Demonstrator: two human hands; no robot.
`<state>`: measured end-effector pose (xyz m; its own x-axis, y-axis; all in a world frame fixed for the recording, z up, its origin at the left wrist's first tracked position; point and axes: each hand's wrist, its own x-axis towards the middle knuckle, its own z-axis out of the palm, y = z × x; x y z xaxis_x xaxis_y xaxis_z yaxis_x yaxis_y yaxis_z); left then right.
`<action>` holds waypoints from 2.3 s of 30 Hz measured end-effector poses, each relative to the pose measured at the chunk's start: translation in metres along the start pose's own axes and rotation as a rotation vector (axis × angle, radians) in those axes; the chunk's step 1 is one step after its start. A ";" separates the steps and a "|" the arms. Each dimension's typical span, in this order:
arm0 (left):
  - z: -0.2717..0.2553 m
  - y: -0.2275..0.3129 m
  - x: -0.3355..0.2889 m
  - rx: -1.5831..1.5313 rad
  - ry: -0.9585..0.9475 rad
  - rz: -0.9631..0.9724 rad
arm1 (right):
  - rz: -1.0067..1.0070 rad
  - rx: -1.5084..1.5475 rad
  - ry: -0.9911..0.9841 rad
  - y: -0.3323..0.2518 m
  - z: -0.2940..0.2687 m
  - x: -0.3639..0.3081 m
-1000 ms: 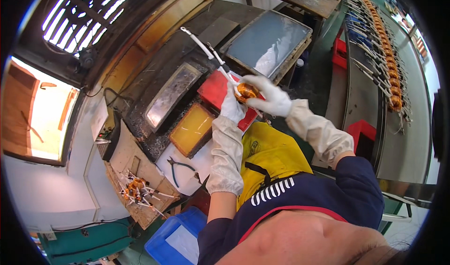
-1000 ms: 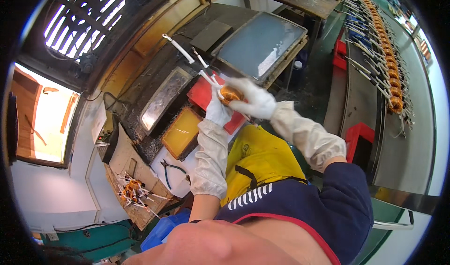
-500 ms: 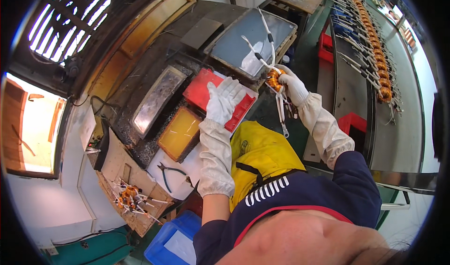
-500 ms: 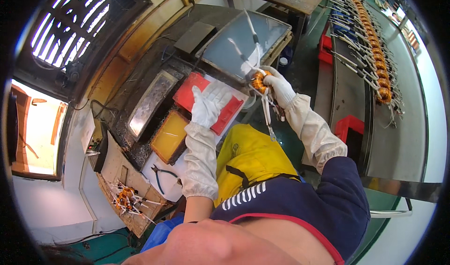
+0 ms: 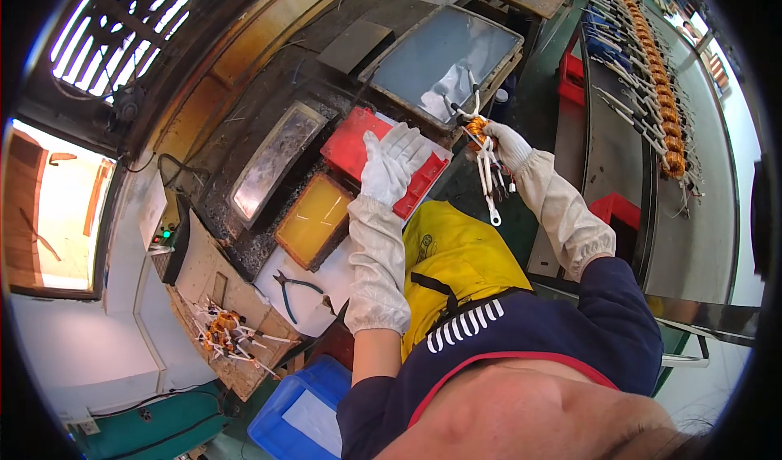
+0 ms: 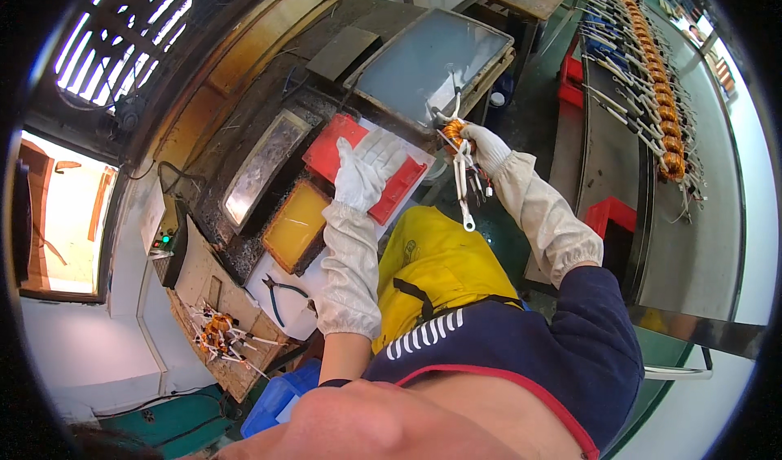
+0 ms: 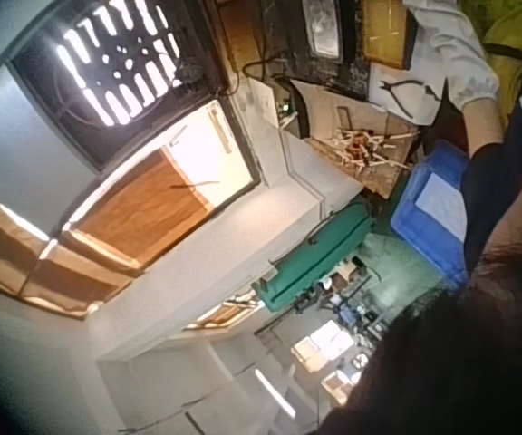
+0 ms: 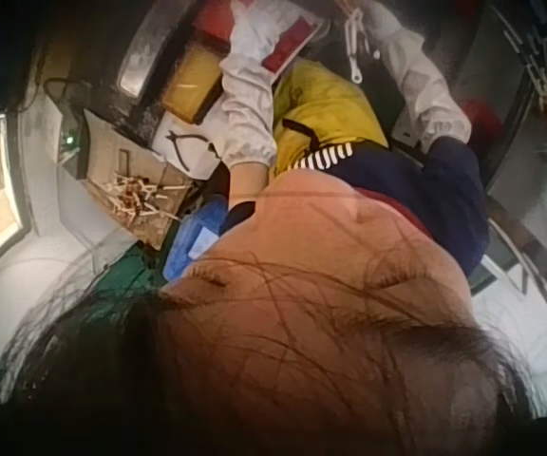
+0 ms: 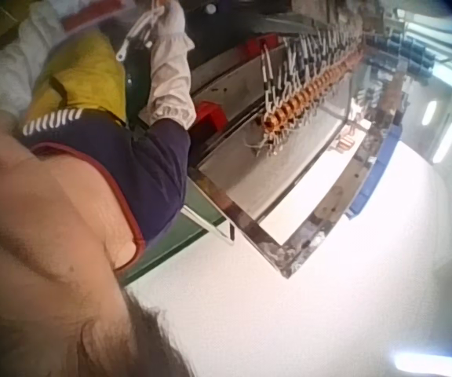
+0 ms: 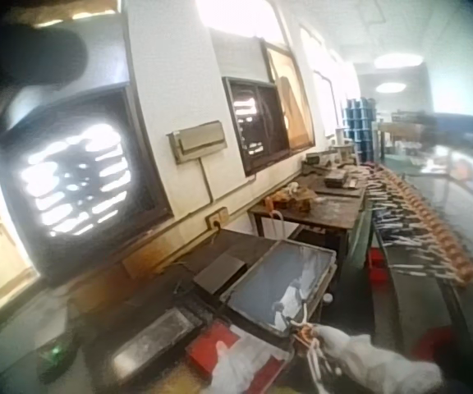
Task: The person dips the wire leads of toroid coils into a solder pot, joins the coils together by hand, and places the assembled units onto a rack.
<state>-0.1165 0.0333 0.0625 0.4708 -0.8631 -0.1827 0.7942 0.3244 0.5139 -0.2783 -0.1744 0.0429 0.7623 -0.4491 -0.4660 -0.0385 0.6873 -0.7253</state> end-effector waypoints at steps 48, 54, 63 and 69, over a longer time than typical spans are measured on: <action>0.002 0.008 -0.002 -0.011 -0.019 -0.026 | -0.067 -1.608 1.736 -0.127 -0.263 -0.247; 0.003 0.005 -0.001 -0.042 -0.049 -0.054 | -0.332 -1.356 1.807 -0.103 -0.255 -0.251; -0.002 0.008 -0.001 -0.067 -0.102 -0.058 | -0.460 -1.239 1.861 -0.105 -0.246 -0.231; -0.002 0.008 -0.003 -0.103 -0.083 -0.070 | -0.369 -1.193 1.854 -0.101 -0.220 -0.228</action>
<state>-0.1107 0.0390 0.0652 0.3830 -0.9127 -0.1424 0.8609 0.2969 0.4131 -0.5904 -0.2674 0.1112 -0.4162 -0.8027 0.4273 -0.8800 0.2372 -0.4115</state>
